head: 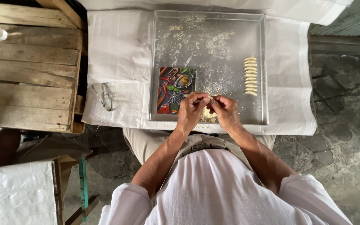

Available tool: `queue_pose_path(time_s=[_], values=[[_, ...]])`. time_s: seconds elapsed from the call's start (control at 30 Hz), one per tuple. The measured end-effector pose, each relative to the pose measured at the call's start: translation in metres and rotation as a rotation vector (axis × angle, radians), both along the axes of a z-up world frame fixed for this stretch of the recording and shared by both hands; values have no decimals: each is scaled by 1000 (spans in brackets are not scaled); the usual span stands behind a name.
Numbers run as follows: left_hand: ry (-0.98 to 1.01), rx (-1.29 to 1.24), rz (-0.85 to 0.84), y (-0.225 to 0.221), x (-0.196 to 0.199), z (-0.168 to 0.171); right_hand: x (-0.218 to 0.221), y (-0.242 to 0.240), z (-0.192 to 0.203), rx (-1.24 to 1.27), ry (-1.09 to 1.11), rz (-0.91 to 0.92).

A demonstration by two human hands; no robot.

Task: Shaping small pieces of dough into crescent-shaped pastries and arranging them in rows on a metal tray.

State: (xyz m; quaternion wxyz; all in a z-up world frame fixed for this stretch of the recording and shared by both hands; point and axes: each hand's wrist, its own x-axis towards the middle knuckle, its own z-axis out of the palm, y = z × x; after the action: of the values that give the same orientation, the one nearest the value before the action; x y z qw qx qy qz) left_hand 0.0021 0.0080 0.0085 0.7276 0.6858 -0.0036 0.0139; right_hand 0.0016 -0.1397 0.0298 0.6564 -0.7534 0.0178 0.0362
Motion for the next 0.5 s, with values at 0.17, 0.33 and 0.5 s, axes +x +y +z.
queue_pose_path(time_s=[0.17, 0.33, 0.5], values=[[96, -100, 9, -4, 5, 6, -2, 3, -4, 125, 15, 26], [147, -254, -14, -6, 4, 1, 4, -14, -27, 108, -34, 64], [57, -282, -43, -16, -3, 8, 9, -20, -23, 49, -107, 50]])
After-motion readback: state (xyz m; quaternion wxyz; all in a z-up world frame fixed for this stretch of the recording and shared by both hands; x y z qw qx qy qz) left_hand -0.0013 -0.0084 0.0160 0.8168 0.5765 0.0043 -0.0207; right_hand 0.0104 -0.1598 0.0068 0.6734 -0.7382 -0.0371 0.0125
